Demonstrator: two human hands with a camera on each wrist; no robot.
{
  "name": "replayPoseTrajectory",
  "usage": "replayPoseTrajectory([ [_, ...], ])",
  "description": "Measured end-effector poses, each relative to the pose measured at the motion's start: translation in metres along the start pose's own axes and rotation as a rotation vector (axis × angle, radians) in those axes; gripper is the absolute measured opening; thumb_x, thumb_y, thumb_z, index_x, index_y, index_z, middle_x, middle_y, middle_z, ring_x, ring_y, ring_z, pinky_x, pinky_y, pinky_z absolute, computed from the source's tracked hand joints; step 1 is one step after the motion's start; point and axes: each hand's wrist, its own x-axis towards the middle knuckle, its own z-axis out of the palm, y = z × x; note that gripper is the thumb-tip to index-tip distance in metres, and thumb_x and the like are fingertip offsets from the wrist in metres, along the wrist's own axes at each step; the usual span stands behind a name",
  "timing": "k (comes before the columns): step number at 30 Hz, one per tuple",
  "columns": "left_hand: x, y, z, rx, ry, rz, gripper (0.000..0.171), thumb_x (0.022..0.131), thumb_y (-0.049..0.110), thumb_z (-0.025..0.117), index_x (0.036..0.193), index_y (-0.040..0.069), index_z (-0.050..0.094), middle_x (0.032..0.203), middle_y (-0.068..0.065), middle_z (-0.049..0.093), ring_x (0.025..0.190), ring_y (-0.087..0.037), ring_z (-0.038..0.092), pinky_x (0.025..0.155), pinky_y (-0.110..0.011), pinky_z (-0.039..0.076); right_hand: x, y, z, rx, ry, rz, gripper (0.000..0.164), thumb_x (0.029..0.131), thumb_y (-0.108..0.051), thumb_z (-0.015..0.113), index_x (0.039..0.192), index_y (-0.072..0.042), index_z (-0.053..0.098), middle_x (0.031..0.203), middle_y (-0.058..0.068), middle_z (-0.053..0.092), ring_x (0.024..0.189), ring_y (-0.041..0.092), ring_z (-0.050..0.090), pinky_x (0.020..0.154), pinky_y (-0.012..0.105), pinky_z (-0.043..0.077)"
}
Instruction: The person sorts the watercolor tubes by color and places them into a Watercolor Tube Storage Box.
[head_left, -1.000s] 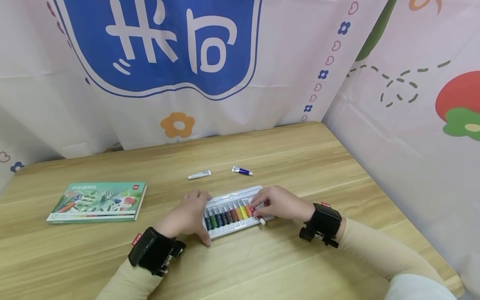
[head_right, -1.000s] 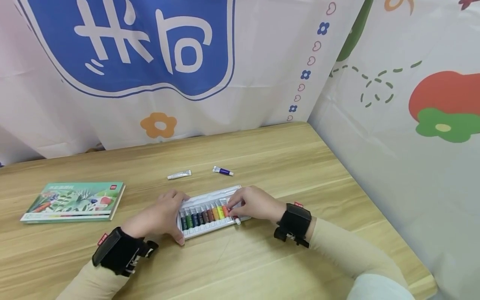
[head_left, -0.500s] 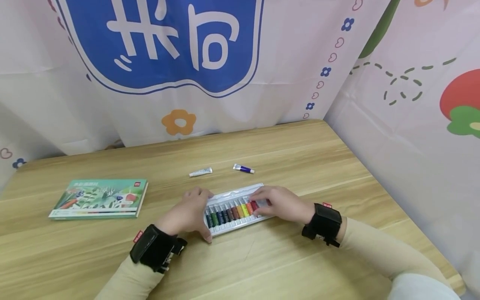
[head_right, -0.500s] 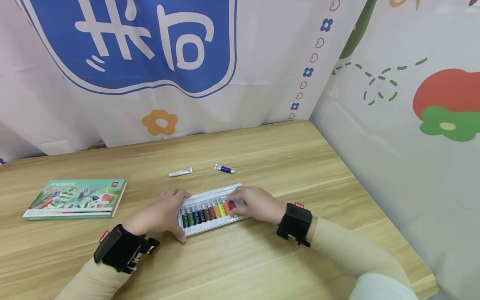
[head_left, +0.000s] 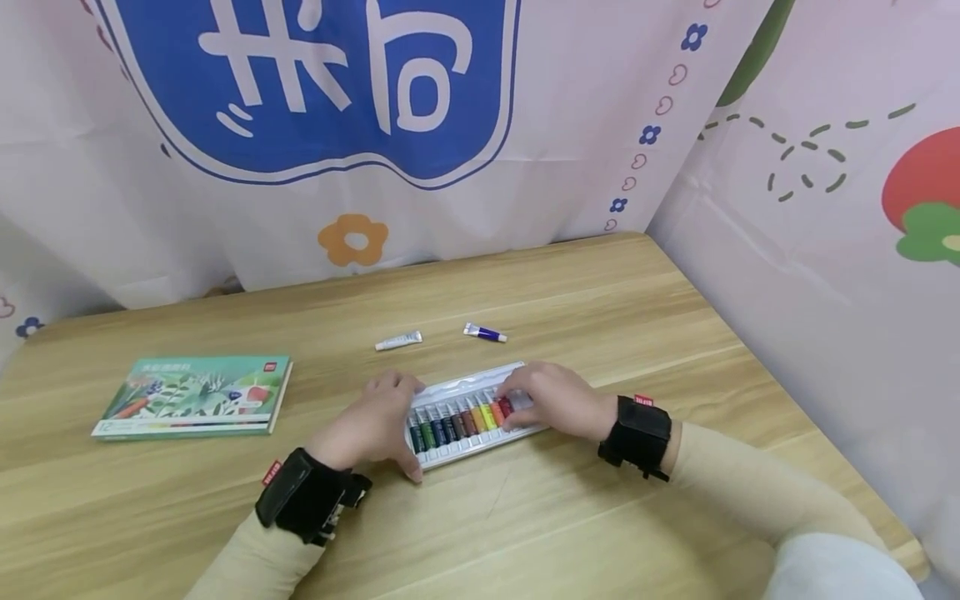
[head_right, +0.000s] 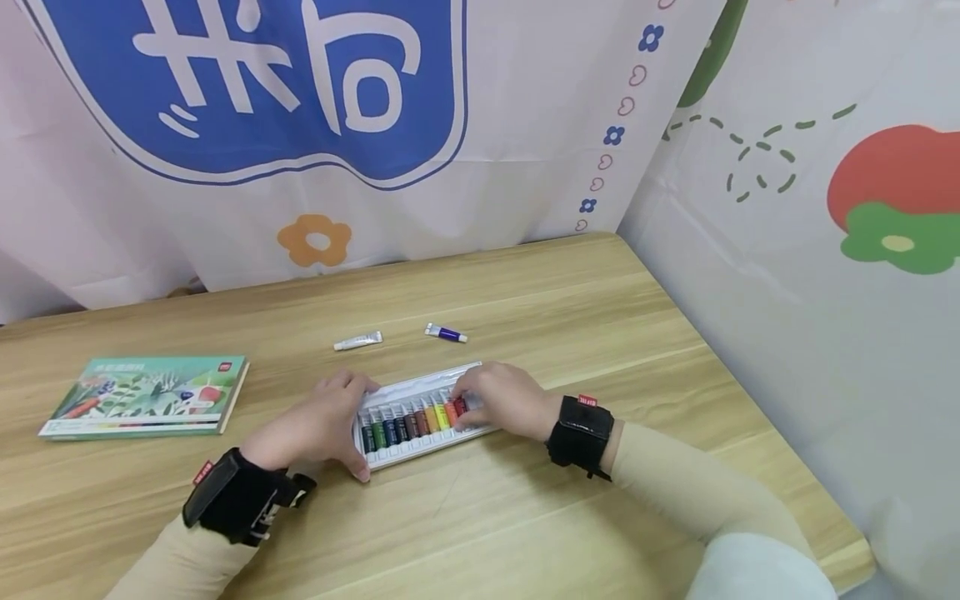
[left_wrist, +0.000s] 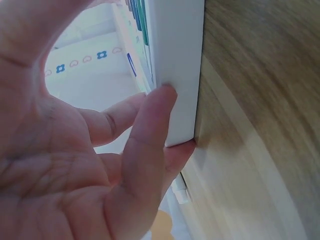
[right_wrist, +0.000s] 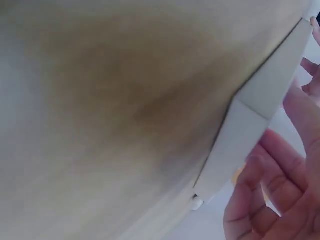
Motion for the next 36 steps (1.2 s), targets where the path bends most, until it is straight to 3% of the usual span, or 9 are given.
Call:
replayPoseTrajectory([
  [8,-0.001,-0.002,-0.001,0.009,0.010,0.006,0.117,0.043,0.024,0.104,0.142,-0.005,0.049,0.142,-0.028,0.045,0.130,-0.046,0.042,0.106,-0.065,0.042,-0.003,-0.006,-0.012,-0.150,-0.085,-0.131,0.042,0.092,-0.022,0.079,0.128,-0.003,0.069,0.129,0.014,0.067,0.117,0.027,0.066,0.095,0.038,0.056],
  [11,-0.001,-0.002,-0.002,0.011,0.017,0.007,0.117,0.043,0.024,0.104,0.142,-0.005,0.049,0.142,-0.028,0.046,0.129,-0.046,0.042,0.105,-0.065,0.042,0.001,-0.006,-0.018,-0.122,-0.128,-0.095,0.042,0.091,-0.021,0.079,0.129,-0.005,0.070,0.128,0.010,0.069,0.099,0.016,0.069,0.082,0.029,0.056],
  [13,-0.001,-0.002,-0.002,0.009,0.014,0.007,0.117,0.043,0.024,0.104,0.143,-0.005,0.049,0.143,-0.028,0.045,0.129,-0.047,0.042,0.106,-0.065,0.042,0.005,-0.005,-0.021,-0.084,-0.164,-0.065,0.040,0.091,-0.020,0.080,0.127,-0.007,0.072,0.124,0.008,0.071,0.083,0.011,0.064,0.072,0.025,0.051],
  [15,-0.002,-0.002,-0.002,0.011,0.011,0.010,0.117,0.042,0.024,0.104,0.142,-0.005,0.049,0.143,-0.028,0.045,0.129,-0.046,0.043,0.105,-0.065,0.042,0.010,-0.004,-0.027,-0.028,-0.205,-0.021,0.036,0.090,-0.019,0.080,0.124,-0.009,0.074,0.121,0.005,0.073,0.077,0.010,0.059,0.067,0.024,0.047],
  [19,-0.004,-0.001,0.000,0.014,0.020,0.016,0.118,0.041,0.024,0.104,0.141,-0.005,0.050,0.141,-0.029,0.046,0.127,-0.046,0.044,0.104,-0.065,0.043,0.029,0.004,-0.038,0.104,-0.258,0.068,0.030,0.088,-0.011,0.080,0.119,-0.009,0.077,0.109,0.001,0.076,0.084,0.009,0.064,0.074,0.024,0.053],
  [22,-0.005,0.000,0.002,0.007,0.024,0.014,0.117,0.041,0.023,0.104,0.141,-0.004,0.050,0.140,-0.028,0.047,0.126,-0.045,0.044,0.104,-0.064,0.044,0.047,0.013,-0.044,0.169,-0.251,0.123,0.032,0.087,-0.006,0.080,0.119,-0.006,0.076,0.097,-0.002,0.073,0.084,0.011,0.064,0.074,0.025,0.055],
  [26,-0.007,-0.001,0.004,-0.006,0.020,0.001,0.115,0.042,0.023,0.104,0.141,-0.003,0.051,0.140,-0.026,0.047,0.126,-0.043,0.044,0.105,-0.063,0.044,0.073,0.026,-0.045,0.168,-0.198,0.168,0.039,0.084,-0.005,0.082,0.122,-0.003,0.074,0.088,-0.002,0.070,0.078,0.014,0.062,0.069,0.027,0.053],
  [36,-0.004,-0.003,0.004,-0.018,0.025,-0.014,0.112,0.043,0.022,0.105,0.140,0.000,0.053,0.139,-0.022,0.049,0.126,-0.041,0.045,0.106,-0.061,0.043,0.118,0.038,-0.042,0.123,-0.142,0.221,0.057,0.082,-0.009,0.086,0.135,-0.003,0.066,0.090,0.003,0.067,0.073,0.013,0.057,0.064,0.024,0.048],
])
